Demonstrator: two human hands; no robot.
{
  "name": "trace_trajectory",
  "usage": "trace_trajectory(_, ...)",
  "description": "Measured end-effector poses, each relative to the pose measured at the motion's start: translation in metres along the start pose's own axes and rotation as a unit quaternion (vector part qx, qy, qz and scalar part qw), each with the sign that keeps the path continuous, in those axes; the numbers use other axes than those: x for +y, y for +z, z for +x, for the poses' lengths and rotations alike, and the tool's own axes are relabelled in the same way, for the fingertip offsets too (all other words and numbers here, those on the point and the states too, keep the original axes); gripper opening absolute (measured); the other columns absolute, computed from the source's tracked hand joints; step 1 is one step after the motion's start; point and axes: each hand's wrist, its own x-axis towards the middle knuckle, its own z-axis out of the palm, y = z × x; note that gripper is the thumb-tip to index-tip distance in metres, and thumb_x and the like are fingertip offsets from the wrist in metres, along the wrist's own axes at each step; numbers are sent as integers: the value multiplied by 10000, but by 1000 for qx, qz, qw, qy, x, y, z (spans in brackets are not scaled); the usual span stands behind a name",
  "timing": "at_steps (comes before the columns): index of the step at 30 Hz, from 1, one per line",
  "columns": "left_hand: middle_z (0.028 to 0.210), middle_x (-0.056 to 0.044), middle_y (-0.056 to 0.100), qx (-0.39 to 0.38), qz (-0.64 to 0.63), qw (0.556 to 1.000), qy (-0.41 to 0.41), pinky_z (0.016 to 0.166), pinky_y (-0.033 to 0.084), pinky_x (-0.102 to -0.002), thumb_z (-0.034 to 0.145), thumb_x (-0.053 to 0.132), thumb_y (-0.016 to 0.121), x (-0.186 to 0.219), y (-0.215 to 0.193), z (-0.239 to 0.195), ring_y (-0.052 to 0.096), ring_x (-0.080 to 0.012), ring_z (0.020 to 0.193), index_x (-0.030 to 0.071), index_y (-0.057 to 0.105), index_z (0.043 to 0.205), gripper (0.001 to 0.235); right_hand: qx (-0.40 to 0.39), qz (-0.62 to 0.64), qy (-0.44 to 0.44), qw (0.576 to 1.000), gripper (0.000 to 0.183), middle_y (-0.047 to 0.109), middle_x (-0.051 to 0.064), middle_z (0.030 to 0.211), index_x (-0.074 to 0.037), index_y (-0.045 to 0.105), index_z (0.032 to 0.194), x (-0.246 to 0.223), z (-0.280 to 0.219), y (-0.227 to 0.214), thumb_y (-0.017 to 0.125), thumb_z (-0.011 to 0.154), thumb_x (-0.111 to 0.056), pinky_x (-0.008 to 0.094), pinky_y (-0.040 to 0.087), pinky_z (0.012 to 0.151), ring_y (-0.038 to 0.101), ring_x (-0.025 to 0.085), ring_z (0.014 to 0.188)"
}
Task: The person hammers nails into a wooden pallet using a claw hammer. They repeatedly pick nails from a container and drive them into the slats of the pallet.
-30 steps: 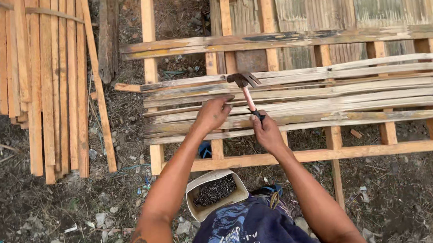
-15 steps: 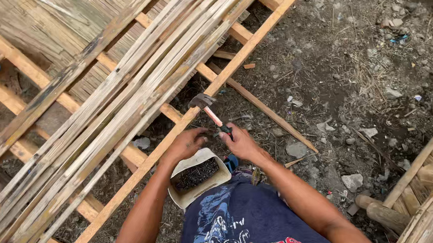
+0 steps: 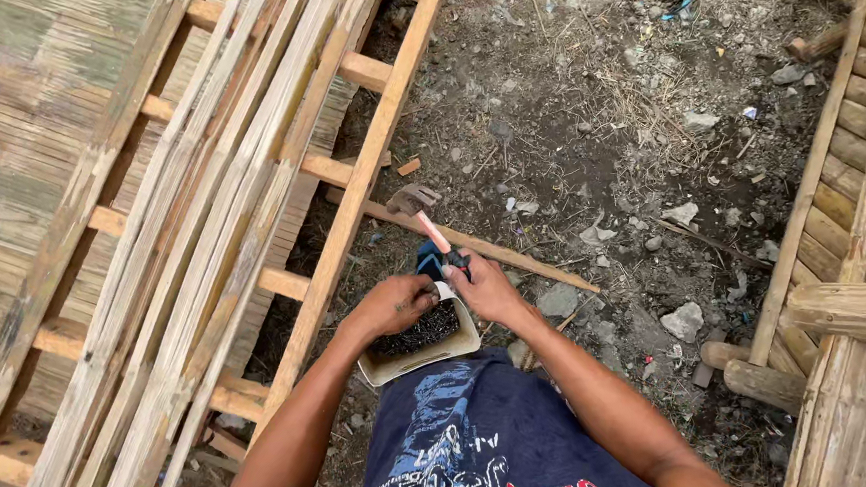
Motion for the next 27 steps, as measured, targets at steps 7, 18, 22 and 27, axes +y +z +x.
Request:
trace_trajectory(7,879,-227,713,-31,56,997,31,764,525,-541,909,255,637,-14,-74,154,689,-433,862,62,699,1008,225,24,-29,38,999,285,592,110,682,-40,582,1037,18,150,-80,620,994,-319,409,479,612,564,238,606)
trace_trajectory(18,923,-198,733,-102,60,992,-51,777,545,-513,916,228,614,8,-139,347,709,-388,872,67,700,1036,218,2,7,-2,1000,314,572,119,678,-29,572,978,58,337,-202,621,1002,-338,411,465,593,541,233,618)
trace_trajectory(22,980,-183,749,-152,97,981,-77,826,537,-509,925,259,599,26,-158,443,714,-375,914,106,721,1086,254,-46,-28,10,998,330,593,145,687,-33,571,1004,81,415,-276,611,1005,-361,424,468,615,570,272,621)
trace_trajectory(27,1057,-257,713,-155,158,971,-93,875,522,-539,936,218,558,57,-148,556,682,-415,994,59,660,1206,330,-82,-53,-41,994,325,620,152,725,-43,584,1032,82,508,-384,623,990,-364,435,495,652,606,288,669)
